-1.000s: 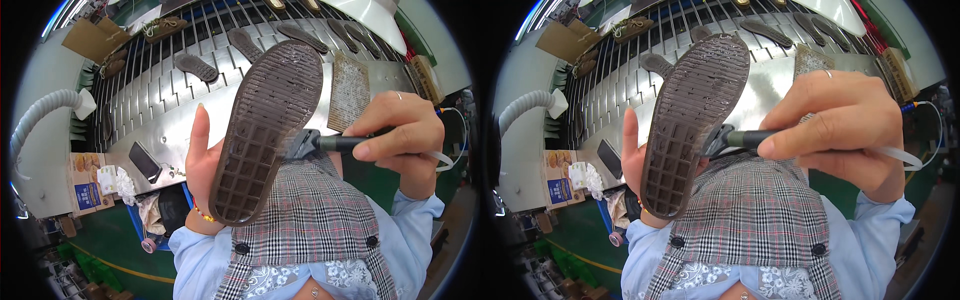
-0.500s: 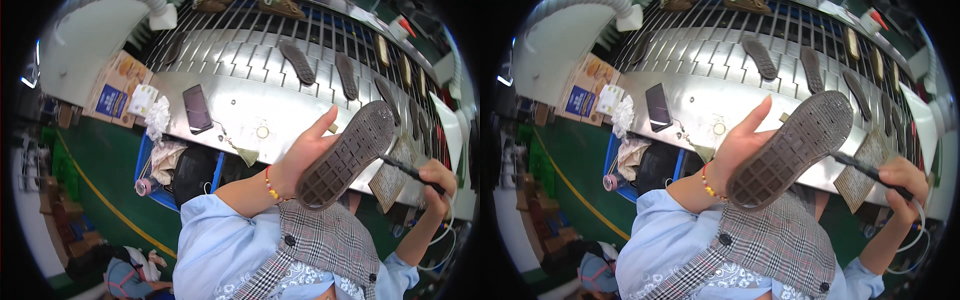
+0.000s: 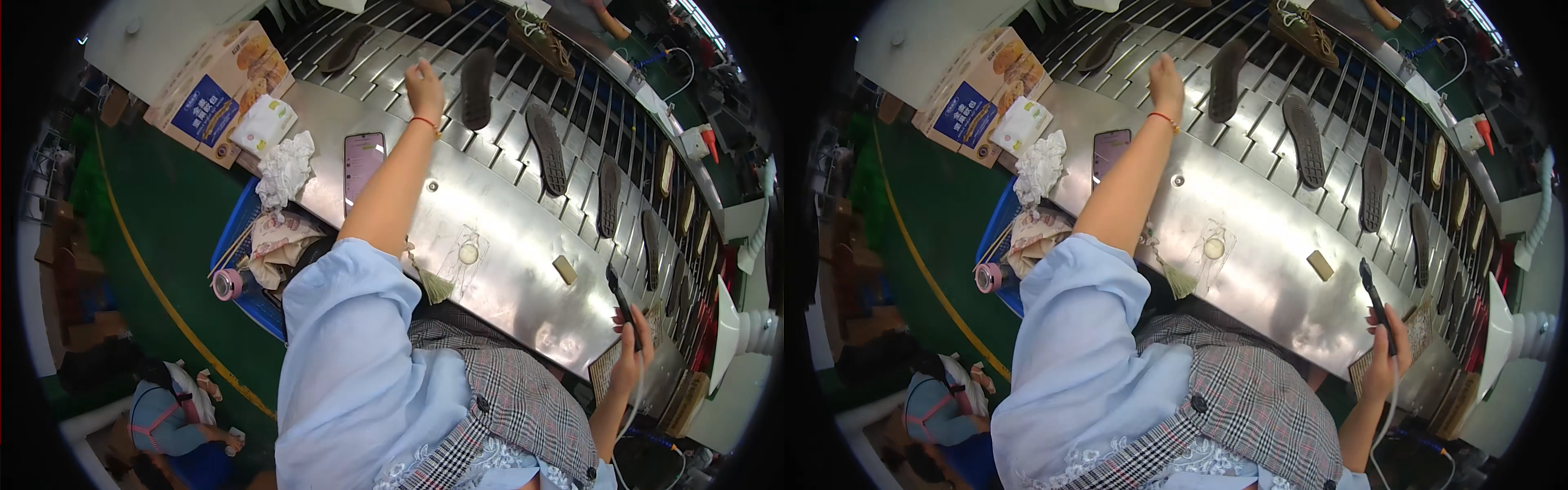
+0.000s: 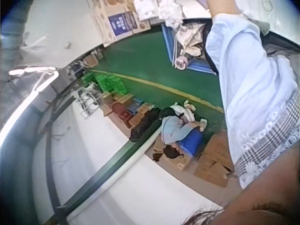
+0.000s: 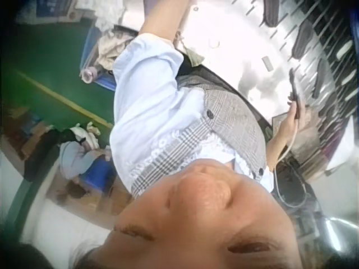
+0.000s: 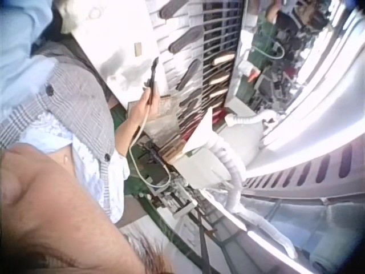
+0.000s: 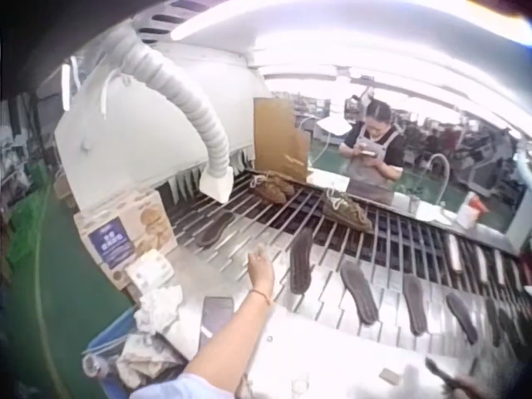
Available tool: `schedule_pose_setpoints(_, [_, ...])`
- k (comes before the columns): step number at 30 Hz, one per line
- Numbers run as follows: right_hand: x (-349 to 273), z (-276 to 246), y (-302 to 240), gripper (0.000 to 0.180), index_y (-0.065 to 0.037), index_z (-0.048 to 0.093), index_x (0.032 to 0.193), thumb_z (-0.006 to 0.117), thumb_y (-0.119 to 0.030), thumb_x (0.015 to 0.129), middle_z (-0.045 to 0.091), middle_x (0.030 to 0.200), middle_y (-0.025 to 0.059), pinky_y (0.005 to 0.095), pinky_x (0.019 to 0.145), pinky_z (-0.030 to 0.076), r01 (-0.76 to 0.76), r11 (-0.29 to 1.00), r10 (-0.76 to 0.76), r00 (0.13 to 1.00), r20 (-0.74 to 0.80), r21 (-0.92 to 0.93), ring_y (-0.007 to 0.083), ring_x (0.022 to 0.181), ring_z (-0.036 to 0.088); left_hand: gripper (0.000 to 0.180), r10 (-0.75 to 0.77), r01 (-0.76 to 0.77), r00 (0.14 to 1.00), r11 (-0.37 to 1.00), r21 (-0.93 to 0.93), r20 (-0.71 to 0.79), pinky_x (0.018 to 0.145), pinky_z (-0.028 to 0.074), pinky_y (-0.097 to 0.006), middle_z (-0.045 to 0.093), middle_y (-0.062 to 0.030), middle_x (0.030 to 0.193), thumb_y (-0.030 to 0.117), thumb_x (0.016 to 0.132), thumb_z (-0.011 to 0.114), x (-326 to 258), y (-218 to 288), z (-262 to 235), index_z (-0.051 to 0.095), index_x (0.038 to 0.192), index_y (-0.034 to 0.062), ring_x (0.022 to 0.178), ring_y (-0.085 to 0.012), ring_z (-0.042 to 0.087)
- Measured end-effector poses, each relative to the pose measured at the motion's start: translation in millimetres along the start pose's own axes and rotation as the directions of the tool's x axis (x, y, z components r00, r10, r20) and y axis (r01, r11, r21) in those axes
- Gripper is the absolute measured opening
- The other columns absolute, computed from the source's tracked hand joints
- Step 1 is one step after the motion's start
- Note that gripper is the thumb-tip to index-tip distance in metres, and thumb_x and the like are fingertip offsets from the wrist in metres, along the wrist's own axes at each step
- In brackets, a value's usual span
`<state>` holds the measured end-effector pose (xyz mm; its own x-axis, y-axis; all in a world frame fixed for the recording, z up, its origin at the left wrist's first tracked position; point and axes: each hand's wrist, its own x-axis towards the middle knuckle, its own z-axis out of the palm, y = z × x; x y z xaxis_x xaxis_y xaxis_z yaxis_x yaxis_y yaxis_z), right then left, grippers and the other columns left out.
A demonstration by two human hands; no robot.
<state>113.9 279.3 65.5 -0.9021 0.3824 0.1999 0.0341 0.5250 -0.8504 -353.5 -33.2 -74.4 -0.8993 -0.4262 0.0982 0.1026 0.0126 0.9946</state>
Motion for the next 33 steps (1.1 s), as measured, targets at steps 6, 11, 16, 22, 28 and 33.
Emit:
schedule_pose_setpoints(6, [-36.9,44.1,58.4,0.023,0.002,0.062,0.115,0.048,-0.002,0.097,0.069,0.106,0.0151,0.0301,0.08,0.051,-0.091,0.936,0.061,0.993,-0.099,-0.34,0.0217,0.09,0.067,0.062,0.18,-0.117,0.982,0.301,0.946,0.064,0.11,0.026,-0.05,0.038,-0.016,0.147,0.043,0.088,0.057,79.0,-27.8,-89.5,0.045,0.138,0.0087,0.136,-0.0347,0.033])
schedule_pose_setpoints(11, [-55.8,41.7,70.4,0.021,0.001,0.061,0.113,0.048,-0.002,0.097,0.066,0.116,0.015,0.0317,0.085,0.05,-0.119,0.913,0.104,0.993,-0.061,-0.391,0.0219,0.101,0.065,0.067,-0.082,-0.062,0.995,0.022,0.998,0.063,0.116,0.011,-0.049,0.019,-0.0143,0.158,0.054,0.095,0.041,112.5,-23.3,-112.9,0.033,0.149,0.0154,0.146,-0.0311,0.012])
schedule_pose_setpoints(16, [-42.0,38.9,53.2,0.02,0.003,0.062,0.106,0.053,0.007,0.089,0.068,0.11,0.0192,0.0327,0.079,0.052,0.001,0.869,-0.023,0.999,-0.039,-0.495,0.0293,0.089,0.068,0.07,-0.182,-0.014,0.983,0.043,0.999,0.022,0.118,0.005,-0.046,0.021,-0.0276,0.153,0.053,0.097,0.033,147.2,-36.4,-110.3,0.018,0.153,0.0144,0.145,-0.0352,0.018])
schedule_pose_setpoints(22, [-49.1,31.3,52.8,0.022,0.003,0.062,0.103,0.055,0.01,0.084,0.068,0.11,0.0188,0.0336,0.077,0.05,-0.003,0.843,-0.071,0.991,-0.116,-0.537,0.0295,0.086,0.066,0.063,-0.116,0.01,0.993,0.062,0.998,-0.002,0.115,0.017,-0.045,0.045,-0.0285,0.139,0.038,0.1,0.038,160.3,-39.7,-97.7,0.018,0.152,0.0093,0.13,-0.037,0.045])
schedule_pose_setpoints(28, [-54.6,28.4,46.5,0.023,0.003,0.062,0.102,0.055,0.012,0.082,0.068,0.108,0.0183,0.0338,0.069,0.049,0.015,0.82,-0.093,0.99,-0.107,-0.572,0.0277,0.075,0.063,0.047,0.075,0.097,0.986,0.474,0.875,-0.15,0.093,0.049,-0.04,0.058,-0.0278,0.12,0.013,0.092,0.056,168.2,-40.8,-71.6,0.041,0.134,-0.0024,0.11,-0.0369,0.06])
schedule_pose_setpoints(33, [-36.7,32.0,41.4,0.024,0.002,0.062,0.102,0.056,0.012,0.081,0.069,0.106,0.0186,0.0343,0.066,0.049,0.121,0.839,-0.17,0.984,-0.045,-0.531,0.0284,0.074,0.063,0.021,-0.592,0.385,0.783,0.703,-0.598,-0.191,0.087,0.053,-0.039,0.062,-0.021,0.097,-0.001,0.084,0.057,218.1,-49.7,-82.6,0.054,0.103,-0.0104,0.091,-0.0315,0.063])
